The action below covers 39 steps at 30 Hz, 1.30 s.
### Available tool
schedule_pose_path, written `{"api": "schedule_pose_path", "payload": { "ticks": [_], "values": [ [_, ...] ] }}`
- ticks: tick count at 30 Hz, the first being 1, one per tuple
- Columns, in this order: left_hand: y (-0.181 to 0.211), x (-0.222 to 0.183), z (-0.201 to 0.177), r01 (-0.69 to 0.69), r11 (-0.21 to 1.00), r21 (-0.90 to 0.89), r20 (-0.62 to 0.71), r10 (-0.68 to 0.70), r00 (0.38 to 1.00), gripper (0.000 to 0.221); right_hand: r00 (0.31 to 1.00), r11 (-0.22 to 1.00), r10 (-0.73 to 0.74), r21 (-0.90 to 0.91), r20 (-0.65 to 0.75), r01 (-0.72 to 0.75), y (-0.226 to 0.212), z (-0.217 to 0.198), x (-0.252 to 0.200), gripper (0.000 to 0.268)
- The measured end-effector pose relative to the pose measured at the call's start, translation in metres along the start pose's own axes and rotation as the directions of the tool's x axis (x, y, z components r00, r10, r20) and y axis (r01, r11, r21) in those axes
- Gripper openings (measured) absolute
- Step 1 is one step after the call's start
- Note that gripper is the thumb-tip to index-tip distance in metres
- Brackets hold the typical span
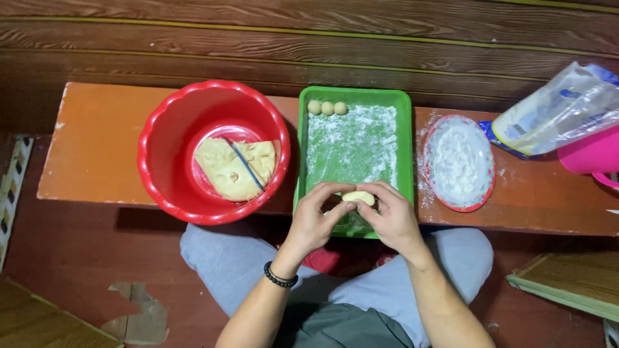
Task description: Pinching pieces of dough, rolling them into small balls, and arranging them on a tray.
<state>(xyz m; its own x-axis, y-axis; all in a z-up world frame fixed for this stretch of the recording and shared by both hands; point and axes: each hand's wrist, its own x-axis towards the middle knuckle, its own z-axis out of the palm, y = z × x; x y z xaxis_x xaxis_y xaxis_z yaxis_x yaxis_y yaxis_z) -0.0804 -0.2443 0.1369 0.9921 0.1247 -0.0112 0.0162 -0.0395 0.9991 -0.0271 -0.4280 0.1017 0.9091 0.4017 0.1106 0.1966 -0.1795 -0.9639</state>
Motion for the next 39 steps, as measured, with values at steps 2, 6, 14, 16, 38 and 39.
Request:
{"api": "schedule_pose_path", "payload": {
  "ticks": [2, 6, 14, 16, 38, 39],
  "values": [
    [-0.014, -0.001, -0.002, 0.001, 1.0, 0.006, -0.029, 0.0, 1.0, 0.029, 1.0, 0.996, 0.02, 0.085, 0.021, -0.021, 0.0, 0.004, -0.003, 0.033],
    [-0.03, 0.0, 0.003, 0.12, 0.992, -0.049, -0.116, -0.125, 0.985, 0.024, 0.992, 0.971, 0.093, 0.213, 0.085, -0.109, -0.018, 0.013, -0.011, 0.044],
    [-0.044, -0.008, -0.012, 0.141, 0.977, -0.158, 0.042, -0.136, 0.99, 0.017, 0.989, 0.965, -0.141, -0.214, 0.051, 0.148, -0.014, 0.008, -0.005, 0.021],
    [-0.031, -0.008, -0.027, 0.123, 0.982, -0.145, 0.071, -0.113, 0.991, 0.015, 0.991, 0.98, -0.116, -0.156, 0.072, 0.126, 0.005, 0.006, -0.009, 0.019],
    [0.005, -0.002, -0.111, -0.12, 0.894, 0.433, -0.345, 0.287, 0.894, 0.019, 0.968, 0.926, 0.217, 0.288, 0.128, -0.245, -0.002, 0.002, -0.012, 0.042],
    [0.008, -0.009, -0.093, -0.167, 0.936, 0.312, -0.27, 0.255, 0.929, 0.024, 0.969, 0.944, 0.229, 0.22, 0.095, -0.245, -0.007, 0.002, -0.012, 0.03]
  ]
}}
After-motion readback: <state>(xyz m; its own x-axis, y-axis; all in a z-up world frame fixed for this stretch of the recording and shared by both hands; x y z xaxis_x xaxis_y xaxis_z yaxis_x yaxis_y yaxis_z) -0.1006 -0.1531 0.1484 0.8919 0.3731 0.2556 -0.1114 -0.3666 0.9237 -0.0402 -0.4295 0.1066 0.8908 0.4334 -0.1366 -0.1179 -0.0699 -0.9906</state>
